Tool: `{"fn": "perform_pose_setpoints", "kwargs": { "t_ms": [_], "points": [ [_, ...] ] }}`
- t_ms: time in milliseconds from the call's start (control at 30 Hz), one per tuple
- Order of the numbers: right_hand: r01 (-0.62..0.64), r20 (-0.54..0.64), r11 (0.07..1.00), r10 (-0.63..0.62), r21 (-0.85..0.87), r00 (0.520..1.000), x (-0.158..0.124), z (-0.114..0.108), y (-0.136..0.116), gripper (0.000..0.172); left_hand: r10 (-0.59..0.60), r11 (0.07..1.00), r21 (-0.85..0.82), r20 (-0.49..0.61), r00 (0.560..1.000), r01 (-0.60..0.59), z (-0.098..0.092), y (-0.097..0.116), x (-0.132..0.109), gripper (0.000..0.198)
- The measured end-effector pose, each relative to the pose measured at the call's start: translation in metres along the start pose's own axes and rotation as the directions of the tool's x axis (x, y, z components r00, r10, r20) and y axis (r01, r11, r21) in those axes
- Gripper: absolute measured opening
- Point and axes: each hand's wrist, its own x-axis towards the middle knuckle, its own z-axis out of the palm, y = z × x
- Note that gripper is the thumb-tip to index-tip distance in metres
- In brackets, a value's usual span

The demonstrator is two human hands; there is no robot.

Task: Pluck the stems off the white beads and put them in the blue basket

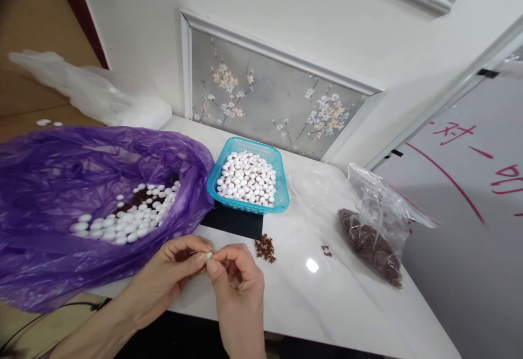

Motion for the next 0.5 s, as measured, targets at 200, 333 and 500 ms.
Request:
{"fn": "perform_pose_setpoints", "kwargs": {
  "t_ms": [200,333,500],
  "points": [
    [-0.068,0.0,0.992,0.069,0.107,0.998,0.001,-0.001,0.005,0.016,0.033,0.998,0.047,0.006,0.999,-0.034,0.0,-0.001,-0.001,0.006],
    [-0.083,0.02,0.977,0.081,0.197,0.997,0.004,0.001,0.009,0.021,0.066,0.996,0.06,0.044,0.997,-0.068,0.0,-0.001,0.0,0.004],
    [-0.075,0.108,0.973,0.052,0.22,0.993,0.007,-0.002,0.01,0.019,0.046,0.999,0.02,0.089,0.995,-0.048,0.002,0.0,0.0,0.006]
  ]
}}
